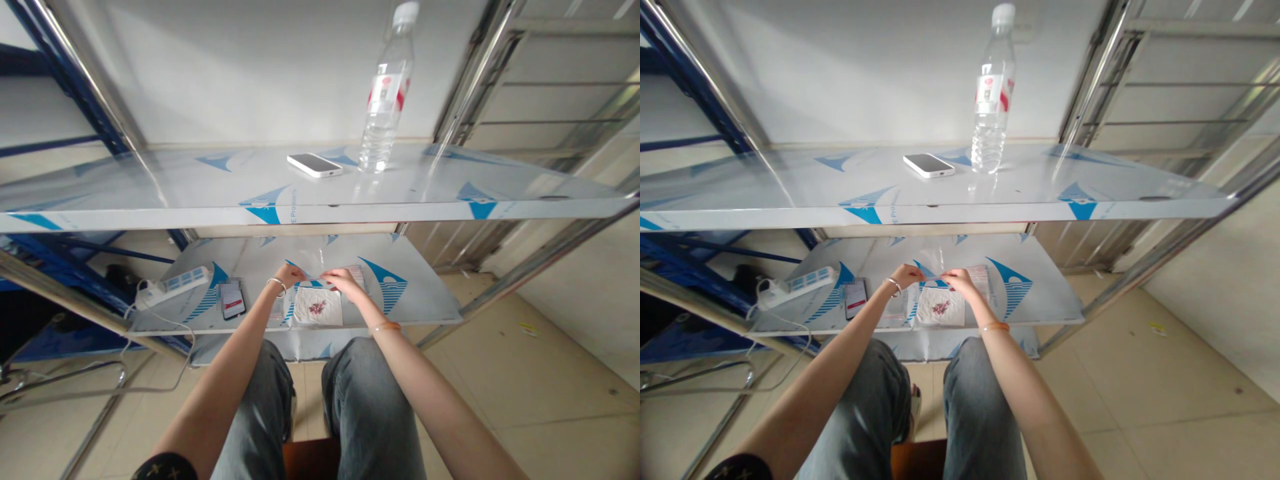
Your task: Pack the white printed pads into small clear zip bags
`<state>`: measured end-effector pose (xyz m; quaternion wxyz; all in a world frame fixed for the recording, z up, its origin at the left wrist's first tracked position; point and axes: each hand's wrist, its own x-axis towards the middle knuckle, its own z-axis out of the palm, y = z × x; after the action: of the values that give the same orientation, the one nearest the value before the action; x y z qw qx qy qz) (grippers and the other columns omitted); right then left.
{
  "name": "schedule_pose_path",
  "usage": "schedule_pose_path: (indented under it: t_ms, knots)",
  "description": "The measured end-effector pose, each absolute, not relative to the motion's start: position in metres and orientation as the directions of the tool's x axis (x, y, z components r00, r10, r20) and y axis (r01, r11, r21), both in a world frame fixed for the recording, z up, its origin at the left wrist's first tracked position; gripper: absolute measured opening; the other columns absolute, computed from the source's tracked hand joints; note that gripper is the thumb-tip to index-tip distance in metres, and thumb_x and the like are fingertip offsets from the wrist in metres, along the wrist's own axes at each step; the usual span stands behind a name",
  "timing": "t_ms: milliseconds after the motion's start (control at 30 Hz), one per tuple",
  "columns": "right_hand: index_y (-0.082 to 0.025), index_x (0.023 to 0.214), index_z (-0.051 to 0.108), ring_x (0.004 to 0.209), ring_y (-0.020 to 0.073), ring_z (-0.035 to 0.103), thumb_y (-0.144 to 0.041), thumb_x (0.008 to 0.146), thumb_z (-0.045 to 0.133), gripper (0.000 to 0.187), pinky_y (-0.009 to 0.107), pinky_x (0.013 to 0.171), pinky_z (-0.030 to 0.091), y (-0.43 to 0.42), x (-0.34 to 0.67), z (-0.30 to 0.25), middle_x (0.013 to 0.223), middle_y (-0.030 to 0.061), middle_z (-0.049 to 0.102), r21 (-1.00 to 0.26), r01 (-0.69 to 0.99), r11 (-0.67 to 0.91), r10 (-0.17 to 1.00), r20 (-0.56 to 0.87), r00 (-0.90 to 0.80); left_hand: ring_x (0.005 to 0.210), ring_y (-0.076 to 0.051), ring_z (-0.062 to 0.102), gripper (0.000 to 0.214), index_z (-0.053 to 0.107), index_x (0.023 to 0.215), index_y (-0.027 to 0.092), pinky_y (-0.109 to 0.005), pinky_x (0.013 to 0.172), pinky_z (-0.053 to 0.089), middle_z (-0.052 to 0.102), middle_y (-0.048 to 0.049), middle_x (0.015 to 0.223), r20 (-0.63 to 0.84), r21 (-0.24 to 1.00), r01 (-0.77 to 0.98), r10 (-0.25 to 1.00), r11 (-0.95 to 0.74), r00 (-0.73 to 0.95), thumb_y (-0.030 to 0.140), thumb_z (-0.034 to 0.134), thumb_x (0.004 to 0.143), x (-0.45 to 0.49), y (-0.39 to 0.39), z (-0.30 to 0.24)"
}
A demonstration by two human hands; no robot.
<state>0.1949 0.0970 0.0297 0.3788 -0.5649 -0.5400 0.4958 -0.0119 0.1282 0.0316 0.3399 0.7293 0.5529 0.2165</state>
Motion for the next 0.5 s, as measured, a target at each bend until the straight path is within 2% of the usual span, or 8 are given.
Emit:
schedule_pose_path:
  t_ms: [167, 267, 500]
  knots:
    - [-0.012, 0.077, 0.071, 0.071, 0.0155, 0.062, -0.028, 0.072, 0.064, 0.017, 0.020, 0.057, 0.044, 0.099, 0.194, 0.029, 0.075, 0.0048, 0.070, -0.956, 0.291, -0.031, 0.997, -0.050, -0.058, 0.079, -0.016, 0.066, 0.017, 0.074, 0.081, 0.012, -0.021, 0.074, 0.051, 0.074, -0.0049, 0.079, -0.044, 0.803, 0.580, 0.958, -0.135, 0.284, 0.024, 0.065, 0.074, -0.010, 0.126, 0.032]
    - [-0.013, 0.075, 0.071, 0.072, 0.0168, 0.062, -0.030, 0.070, 0.065, 0.019, 0.022, 0.059, 0.044, 0.099, 0.194, 0.031, 0.075, 0.0046, 0.070, -0.958, 0.287, -0.002, 0.999, -0.014, -0.040, 0.075, -0.015, 0.066, 0.019, 0.074, 0.085, 0.011, -0.022, 0.074, 0.051, 0.073, -0.0050, 0.076, -0.084, 0.854, 0.515, 0.959, -0.070, 0.269, 0.024, 0.064, 0.076, -0.004, 0.125, 0.032]
    - [-0.013, 0.082, 0.072, 0.072, 0.0159, 0.062, -0.034, 0.070, 0.068, 0.024, 0.021, 0.058, 0.044, 0.095, 0.190, 0.035, 0.076, 0.0058, 0.069, -0.982, 0.183, -0.047, 0.996, -0.060, -0.065, 0.070, -0.013, 0.066, 0.011, 0.074, 0.078, 0.013, -0.021, 0.070, 0.052, 0.071, -0.0023, 0.067, -0.126, 0.878, 0.478, 0.975, 0.024, 0.184, 0.019, 0.065, 0.075, 0.003, 0.127, 0.027]
